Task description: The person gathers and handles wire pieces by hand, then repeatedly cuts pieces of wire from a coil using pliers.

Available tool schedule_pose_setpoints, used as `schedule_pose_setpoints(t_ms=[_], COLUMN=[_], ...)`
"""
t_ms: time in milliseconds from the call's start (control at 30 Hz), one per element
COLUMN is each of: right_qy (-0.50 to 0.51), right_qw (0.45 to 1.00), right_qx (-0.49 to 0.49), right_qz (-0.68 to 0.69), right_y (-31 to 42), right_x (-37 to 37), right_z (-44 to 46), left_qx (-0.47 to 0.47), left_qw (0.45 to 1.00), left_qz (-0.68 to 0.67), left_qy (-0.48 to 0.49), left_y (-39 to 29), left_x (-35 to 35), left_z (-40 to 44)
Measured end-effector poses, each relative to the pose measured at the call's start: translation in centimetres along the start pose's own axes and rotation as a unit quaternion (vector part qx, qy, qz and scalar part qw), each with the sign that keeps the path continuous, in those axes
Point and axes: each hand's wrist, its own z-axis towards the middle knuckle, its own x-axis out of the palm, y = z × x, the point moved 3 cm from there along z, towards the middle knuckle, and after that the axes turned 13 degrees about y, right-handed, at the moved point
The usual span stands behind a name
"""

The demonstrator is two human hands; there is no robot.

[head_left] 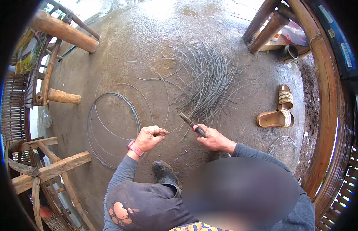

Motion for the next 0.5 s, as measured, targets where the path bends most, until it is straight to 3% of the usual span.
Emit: schedule_pose_setpoints(t_ms=[233, 433, 500], right_qy=[-0.007, 0.026, 0.021], right_qw=[0.999, 0.993, 0.998], right_qx=[0.031, 0.113, 0.049], right_qz=[-0.004, -0.019, 0.014], right_y=[-2.1, -0.1, -0.6], right_x=[0.6, -0.5, -0.2], right_z=[0.2, 0.0, 0.2], left_qx=[-0.005, -0.016, -0.016], left_qw=[1.000, 1.000, 1.000], left_qz=[0.012, 0.002, -0.023], left_qy=[0.006, 0.000, -0.007], left_y=[0.3, 0.6, 1.0], left_x=[0.6, 0.5, 0.1], left_z=[0.8, 0.8, 0.6])
